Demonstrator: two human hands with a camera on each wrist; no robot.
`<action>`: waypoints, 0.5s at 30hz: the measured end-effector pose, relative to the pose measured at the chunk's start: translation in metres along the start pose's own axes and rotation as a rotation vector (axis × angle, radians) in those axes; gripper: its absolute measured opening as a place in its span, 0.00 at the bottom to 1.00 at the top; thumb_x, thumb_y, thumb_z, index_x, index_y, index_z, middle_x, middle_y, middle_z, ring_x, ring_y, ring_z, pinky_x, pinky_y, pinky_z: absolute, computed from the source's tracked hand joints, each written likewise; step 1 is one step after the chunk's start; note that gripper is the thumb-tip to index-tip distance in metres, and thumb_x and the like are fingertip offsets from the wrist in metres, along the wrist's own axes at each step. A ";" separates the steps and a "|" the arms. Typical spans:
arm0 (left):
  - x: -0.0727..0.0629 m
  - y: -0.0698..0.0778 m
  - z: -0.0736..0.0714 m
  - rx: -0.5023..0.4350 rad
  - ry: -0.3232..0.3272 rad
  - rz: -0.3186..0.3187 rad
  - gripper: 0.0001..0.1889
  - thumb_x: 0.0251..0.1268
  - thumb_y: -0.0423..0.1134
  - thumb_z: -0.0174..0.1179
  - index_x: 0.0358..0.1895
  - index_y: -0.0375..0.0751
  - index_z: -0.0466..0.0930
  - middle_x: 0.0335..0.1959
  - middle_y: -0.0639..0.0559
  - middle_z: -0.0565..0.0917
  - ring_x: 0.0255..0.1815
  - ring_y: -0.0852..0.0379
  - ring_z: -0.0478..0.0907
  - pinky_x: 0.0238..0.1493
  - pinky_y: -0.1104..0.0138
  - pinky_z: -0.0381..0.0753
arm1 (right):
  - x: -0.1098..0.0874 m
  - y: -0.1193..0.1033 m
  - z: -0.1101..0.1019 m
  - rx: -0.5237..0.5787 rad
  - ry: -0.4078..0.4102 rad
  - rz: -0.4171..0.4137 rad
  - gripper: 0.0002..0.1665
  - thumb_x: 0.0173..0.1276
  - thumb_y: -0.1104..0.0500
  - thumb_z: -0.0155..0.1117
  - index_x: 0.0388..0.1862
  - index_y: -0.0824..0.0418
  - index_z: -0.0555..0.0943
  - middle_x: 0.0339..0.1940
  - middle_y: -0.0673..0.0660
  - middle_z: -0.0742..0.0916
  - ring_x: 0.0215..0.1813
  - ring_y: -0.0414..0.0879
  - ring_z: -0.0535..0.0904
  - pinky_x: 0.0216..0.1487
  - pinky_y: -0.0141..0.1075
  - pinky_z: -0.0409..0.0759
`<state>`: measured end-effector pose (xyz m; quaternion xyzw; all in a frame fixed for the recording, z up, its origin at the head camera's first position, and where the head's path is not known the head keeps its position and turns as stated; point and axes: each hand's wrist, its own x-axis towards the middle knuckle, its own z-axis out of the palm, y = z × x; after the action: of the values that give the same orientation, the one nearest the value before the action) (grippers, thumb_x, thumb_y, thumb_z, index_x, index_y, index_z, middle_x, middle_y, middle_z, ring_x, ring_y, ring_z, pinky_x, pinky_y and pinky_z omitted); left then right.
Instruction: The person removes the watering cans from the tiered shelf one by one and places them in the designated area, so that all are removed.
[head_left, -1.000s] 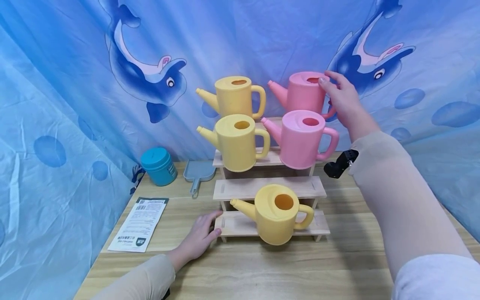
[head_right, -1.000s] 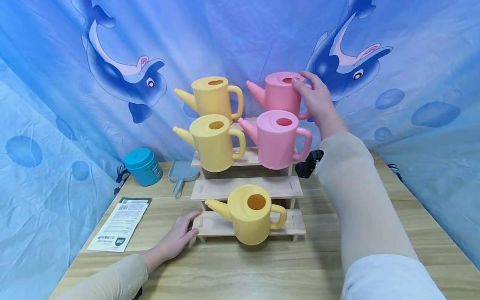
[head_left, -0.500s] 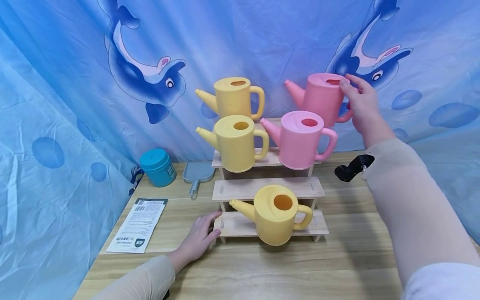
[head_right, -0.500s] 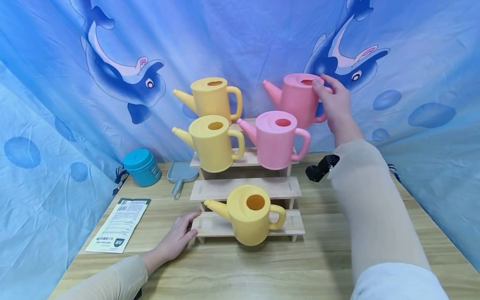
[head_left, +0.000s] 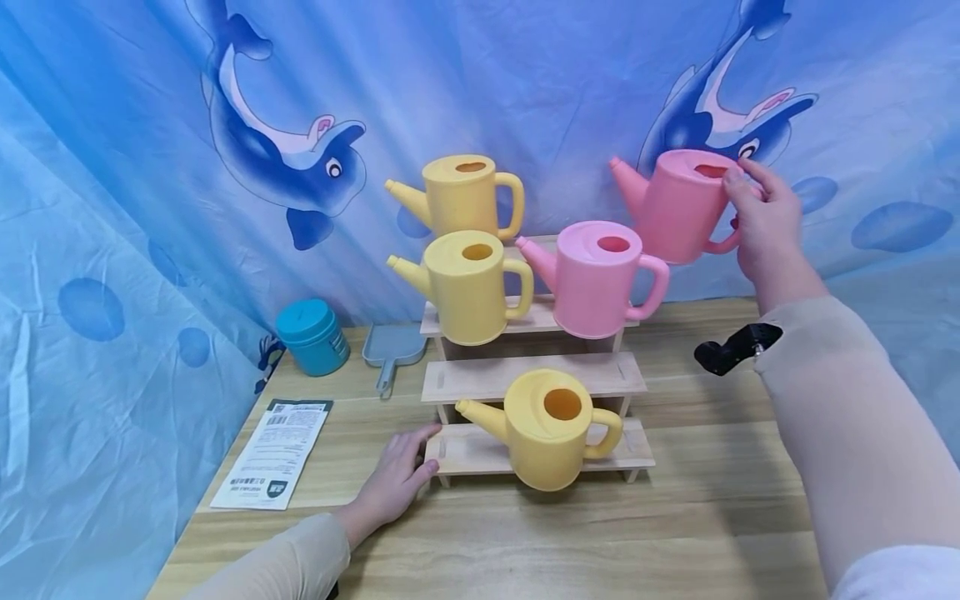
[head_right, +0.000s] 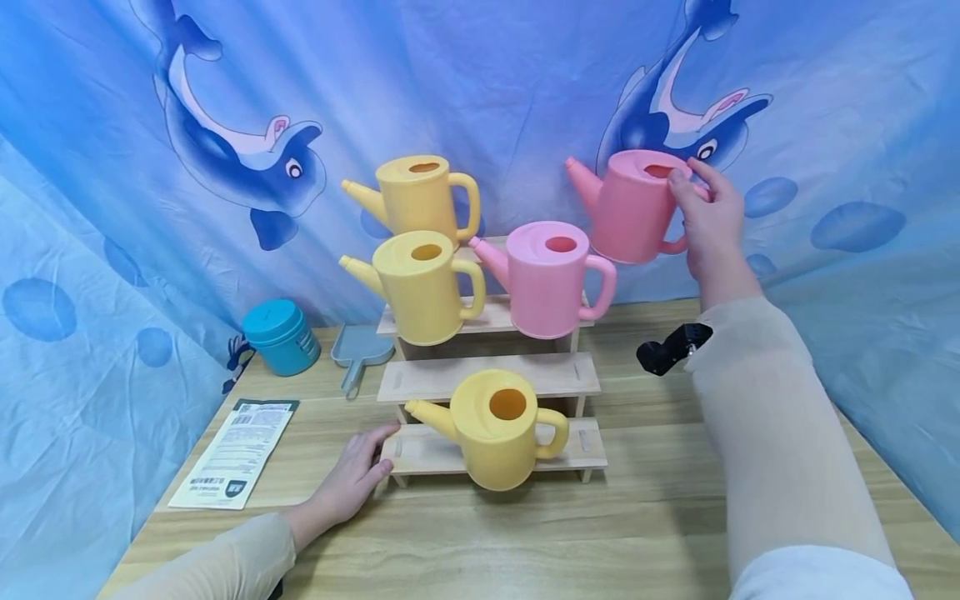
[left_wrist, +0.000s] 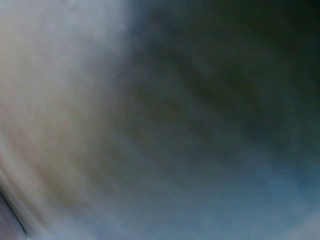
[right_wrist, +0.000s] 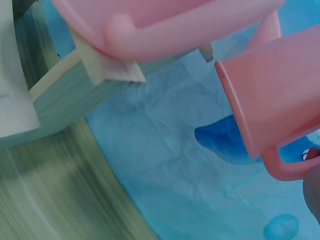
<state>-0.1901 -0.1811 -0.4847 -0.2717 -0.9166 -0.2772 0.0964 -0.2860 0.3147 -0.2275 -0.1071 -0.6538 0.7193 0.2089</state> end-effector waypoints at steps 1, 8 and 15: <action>0.000 0.000 0.000 0.000 -0.003 -0.001 0.25 0.69 0.46 0.49 0.67 0.47 0.61 0.57 0.46 0.74 0.53 0.51 0.67 0.52 0.53 0.66 | -0.001 0.001 -0.002 0.006 0.005 0.005 0.41 0.51 0.38 0.65 0.67 0.35 0.67 0.70 0.43 0.63 0.62 0.41 0.59 0.67 0.42 0.58; -0.001 0.001 -0.001 0.006 0.003 0.007 0.25 0.69 0.46 0.50 0.67 0.47 0.61 0.59 0.47 0.73 0.51 0.53 0.67 0.50 0.54 0.66 | -0.004 0.017 -0.017 -0.020 0.026 0.026 0.41 0.51 0.37 0.63 0.67 0.33 0.65 0.69 0.44 0.65 0.61 0.43 0.60 0.66 0.43 0.60; -0.002 -0.001 0.000 0.009 0.009 0.018 0.25 0.69 0.46 0.50 0.67 0.47 0.61 0.59 0.47 0.73 0.50 0.54 0.67 0.49 0.55 0.66 | -0.005 0.046 -0.025 -0.058 0.046 0.049 0.43 0.48 0.35 0.63 0.67 0.33 0.66 0.69 0.49 0.66 0.64 0.45 0.61 0.66 0.46 0.59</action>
<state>-0.1885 -0.1827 -0.4858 -0.2785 -0.9148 -0.2735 0.1041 -0.2785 0.3319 -0.2766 -0.1457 -0.6667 0.7021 0.2032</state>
